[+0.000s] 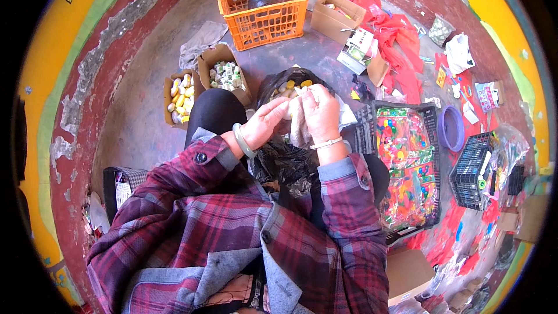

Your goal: The person sits on the floor and wipes small yellow and white plastic toys with a white cloth. They pick up the toys from a black plastic bag, wipe them, and place them into a cardboard box.

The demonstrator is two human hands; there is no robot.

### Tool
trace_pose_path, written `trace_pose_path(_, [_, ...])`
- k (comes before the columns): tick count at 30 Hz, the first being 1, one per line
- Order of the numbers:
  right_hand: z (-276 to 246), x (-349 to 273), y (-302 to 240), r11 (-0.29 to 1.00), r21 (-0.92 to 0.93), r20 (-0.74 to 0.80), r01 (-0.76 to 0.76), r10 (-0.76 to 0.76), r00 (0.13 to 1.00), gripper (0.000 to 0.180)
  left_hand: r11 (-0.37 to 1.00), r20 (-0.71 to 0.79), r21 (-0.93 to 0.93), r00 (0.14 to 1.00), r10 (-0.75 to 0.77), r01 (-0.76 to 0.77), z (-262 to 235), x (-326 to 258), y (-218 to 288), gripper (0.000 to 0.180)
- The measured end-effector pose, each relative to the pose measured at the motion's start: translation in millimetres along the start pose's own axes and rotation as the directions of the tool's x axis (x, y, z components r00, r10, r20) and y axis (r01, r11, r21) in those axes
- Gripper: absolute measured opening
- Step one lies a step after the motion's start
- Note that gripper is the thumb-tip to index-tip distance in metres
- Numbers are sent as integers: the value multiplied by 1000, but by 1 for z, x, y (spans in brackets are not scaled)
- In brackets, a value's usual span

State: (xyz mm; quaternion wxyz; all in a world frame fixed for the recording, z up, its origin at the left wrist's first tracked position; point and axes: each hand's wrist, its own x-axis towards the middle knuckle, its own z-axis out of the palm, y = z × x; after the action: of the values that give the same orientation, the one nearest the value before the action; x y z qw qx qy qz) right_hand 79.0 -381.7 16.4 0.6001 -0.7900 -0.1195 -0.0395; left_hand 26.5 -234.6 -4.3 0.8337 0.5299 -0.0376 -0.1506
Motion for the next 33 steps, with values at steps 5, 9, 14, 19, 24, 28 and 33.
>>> trace_pose_path(5, [-12,4,5,716,573,173,-399,371,912,21,849,227,-482,967,-115,214,3,4,29,39])
trace_pose_path(9, [-13,5,-3,694,636,128,-336,335,934,26,765,183,-596,969,-166,244,3,8,32,41])
trace_pose_path(14, [-11,-5,-30,836,496,294,-236,95,951,49,818,40,-534,973,-226,213,9,4,34,37])
trace_pose_path(19, [-3,-5,-15,995,57,255,87,-99,962,64,883,-40,-385,951,-306,267,6,-1,31,33])
trace_pose_path(24, [-5,-11,-28,970,-59,214,237,-220,952,46,842,48,-441,945,-322,310,6,-6,35,30])
trace_pose_path(28, [-9,-13,-33,933,-72,122,351,-341,932,28,783,221,-501,929,-295,368,2,-6,32,26])
trace_pose_path(33, [-11,-7,-28,991,115,57,63,-70,996,23,916,255,-307,950,-183,259,2,-4,30,26])
